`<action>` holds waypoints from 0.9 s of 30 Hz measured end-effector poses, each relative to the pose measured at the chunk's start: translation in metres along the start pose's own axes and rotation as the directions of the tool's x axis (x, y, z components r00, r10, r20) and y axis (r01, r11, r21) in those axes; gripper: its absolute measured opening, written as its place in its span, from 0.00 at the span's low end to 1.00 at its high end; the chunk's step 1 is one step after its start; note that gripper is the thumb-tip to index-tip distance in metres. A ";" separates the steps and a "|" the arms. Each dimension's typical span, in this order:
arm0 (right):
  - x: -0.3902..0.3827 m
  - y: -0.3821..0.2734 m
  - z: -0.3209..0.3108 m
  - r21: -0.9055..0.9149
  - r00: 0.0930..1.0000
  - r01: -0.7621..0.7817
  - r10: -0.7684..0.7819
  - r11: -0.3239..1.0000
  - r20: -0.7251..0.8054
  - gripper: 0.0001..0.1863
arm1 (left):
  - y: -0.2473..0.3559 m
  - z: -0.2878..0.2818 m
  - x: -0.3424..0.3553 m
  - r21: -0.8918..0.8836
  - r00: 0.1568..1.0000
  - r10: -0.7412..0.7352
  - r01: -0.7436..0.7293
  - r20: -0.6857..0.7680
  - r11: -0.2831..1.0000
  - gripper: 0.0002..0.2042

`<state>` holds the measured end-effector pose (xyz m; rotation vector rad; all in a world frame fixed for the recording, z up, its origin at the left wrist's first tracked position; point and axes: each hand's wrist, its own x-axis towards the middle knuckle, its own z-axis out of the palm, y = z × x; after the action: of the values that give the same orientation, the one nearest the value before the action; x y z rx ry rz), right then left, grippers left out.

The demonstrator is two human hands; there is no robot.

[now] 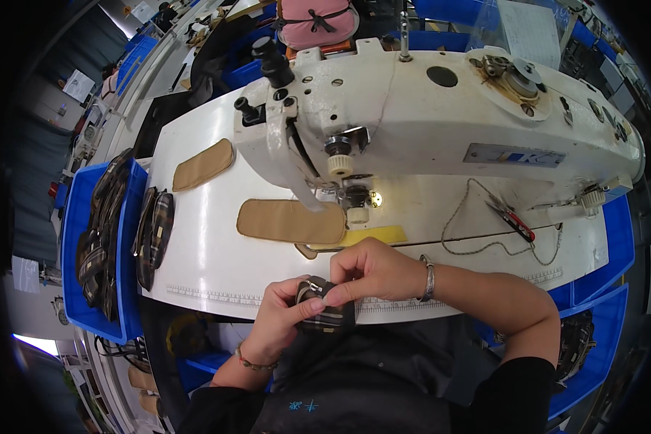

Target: Sewing plaid fabric and leather components of slippers using an industrial sewing machine.

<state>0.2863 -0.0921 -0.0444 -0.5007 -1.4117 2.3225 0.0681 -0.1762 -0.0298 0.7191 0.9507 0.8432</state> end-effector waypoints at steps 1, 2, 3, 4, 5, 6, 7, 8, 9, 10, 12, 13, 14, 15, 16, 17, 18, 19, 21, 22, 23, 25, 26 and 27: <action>0.000 0.001 0.000 0.000 1.000 0.000 0.000 1.000 0.000 0.07 | -0.002 -0.001 0.001 0.000 1.000 0.000 0.000 0.000 1.000 0.06; 0.001 0.001 -0.001 -0.011 1.000 0.004 -0.004 1.000 0.007 0.07 | -0.005 -0.004 0.003 -0.031 0.999 0.016 -0.015 0.040 0.999 0.06; 0.001 0.002 -0.001 -0.022 1.000 0.008 -0.008 1.000 0.014 0.08 | -0.007 -0.005 0.004 -0.063 0.996 0.034 -0.029 0.078 0.998 0.07; 0.002 0.001 0.000 -0.021 1.000 0.008 -0.007 1.000 0.014 0.08 | -0.007 -0.004 0.004 -0.063 0.996 0.034 -0.029 0.078 0.998 0.07; 0.002 -0.002 0.001 -0.008 1.000 -0.001 0.001 1.000 0.014 0.08 | -0.007 -0.003 0.005 -0.135 0.995 0.023 -0.010 0.099 0.991 0.06; 0.001 -0.003 0.001 0.006 1.000 -0.009 0.009 1.000 0.013 0.08 | -0.007 -0.002 0.005 -0.208 0.993 0.013 0.012 0.120 0.978 0.06; 0.002 -0.003 0.000 0.007 1.000 -0.010 0.010 1.000 0.013 0.08 | -0.008 -0.002 0.006 -0.208 0.993 0.012 0.013 0.120 0.978 0.06; 0.003 -0.001 -0.001 -0.002 1.000 -0.021 0.021 1.000 -0.006 0.08 | -0.009 -0.004 0.008 -0.210 0.990 0.016 0.013 0.140 0.978 0.05; 0.003 -0.001 -0.001 -0.011 0.999 -0.032 0.031 0.999 -0.026 0.08 | -0.011 -0.006 0.010 -0.212 0.987 0.022 0.013 0.160 0.977 0.05; 0.003 -0.003 -0.002 -0.011 0.999 -0.032 0.032 0.999 -0.027 0.08 | -0.014 -0.010 0.012 -0.213 0.987 0.021 0.014 0.162 0.977 0.05; 0.004 -0.007 -0.004 -0.048 0.998 -0.061 0.061 0.997 -0.004 0.05 | -0.019 -0.021 0.017 -0.169 0.961 0.090 -0.046 0.263 0.985 0.06; 0.003 -0.007 -0.004 -0.049 0.998 -0.061 0.060 0.997 -0.004 0.05 | -0.020 -0.024 0.018 -0.168 0.960 0.091 -0.047 0.263 0.985 0.06; 0.003 -0.006 -0.004 -0.028 0.996 -0.076 0.077 0.997 0.037 0.05 | -0.022 -0.026 0.018 -0.127 0.949 0.114 -0.079 0.295 0.989 0.06; 0.003 -0.006 -0.004 -0.005 0.992 -0.093 0.093 0.996 0.080 0.05 | -0.019 -0.025 0.019 -0.086 0.936 0.134 -0.111 0.326 0.990 0.06; 0.003 -0.006 -0.005 -0.005 0.992 -0.092 0.092 0.996 0.081 0.05 | -0.015 -0.020 0.015 -0.084 0.937 0.133 -0.112 0.324 0.990 0.06; 0.002 -0.008 -0.005 -0.048 0.992 -0.113 0.115 0.992 0.048 0.05 | -0.010 -0.013 0.009 -0.004 0.964 0.141 -0.144 0.225 0.990 0.05; 0.002 -0.009 -0.004 -0.091 0.990 -0.136 0.137 0.987 0.013 0.06 | -0.006 -0.006 0.005 0.079 0.980 0.155 -0.166 0.125 0.983 0.04; 0.003 -0.006 -0.003 -0.093 0.992 -0.128 0.129 0.987 0.010 0.07 | -0.011 -0.008 0.004 -0.007 0.979 0.183 -0.183 0.088 0.983 0.05; 0.003 -0.009 0.007 -0.109 0.988 -0.145 0.149 0.984 0.037 0.07 | -0.009 -0.009 0.000 0.031 0.978 0.207 -0.208 0.037 0.978 0.05; 0.002 -0.009 0.011 -0.126 0.984 -0.160 0.168 0.979 0.060 0.08 | -0.007 -0.011 -0.001 0.069 0.973 0.232 -0.231 -0.009 0.970 0.06; 0.001 -0.005 0.011 -0.116 0.987 -0.128 0.137 0.985 0.079 0.10 | -0.005 -0.012 -0.002 0.148 0.971 0.239 -0.234 -0.017 0.961 0.05; 0.001 -0.005 0.013 -0.097 0.985 -0.139 0.148 0.985 0.086 0.10 | 0.002 -0.013 -0.004 0.177 0.982 0.190 -0.184 -0.020 0.967 0.05; 0.000 -0.005 0.014 -0.077 0.983 -0.149 0.156 0.986 0.093 0.10 | 0.006 -0.013 -0.005 0.208 0.990 0.140 -0.132 -0.023 0.969 0.06; 0.001 -0.005 0.015 -0.076 0.983 -0.147 0.155 0.986 0.096 0.10 | 0.012 -0.014 -0.007 0.210 0.990 0.141 -0.132 -0.026 0.969 0.06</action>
<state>0.2792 -0.1009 -0.0331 -0.5336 -1.5552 2.4563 0.0497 -0.1742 -0.0227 0.9594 1.0454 0.8896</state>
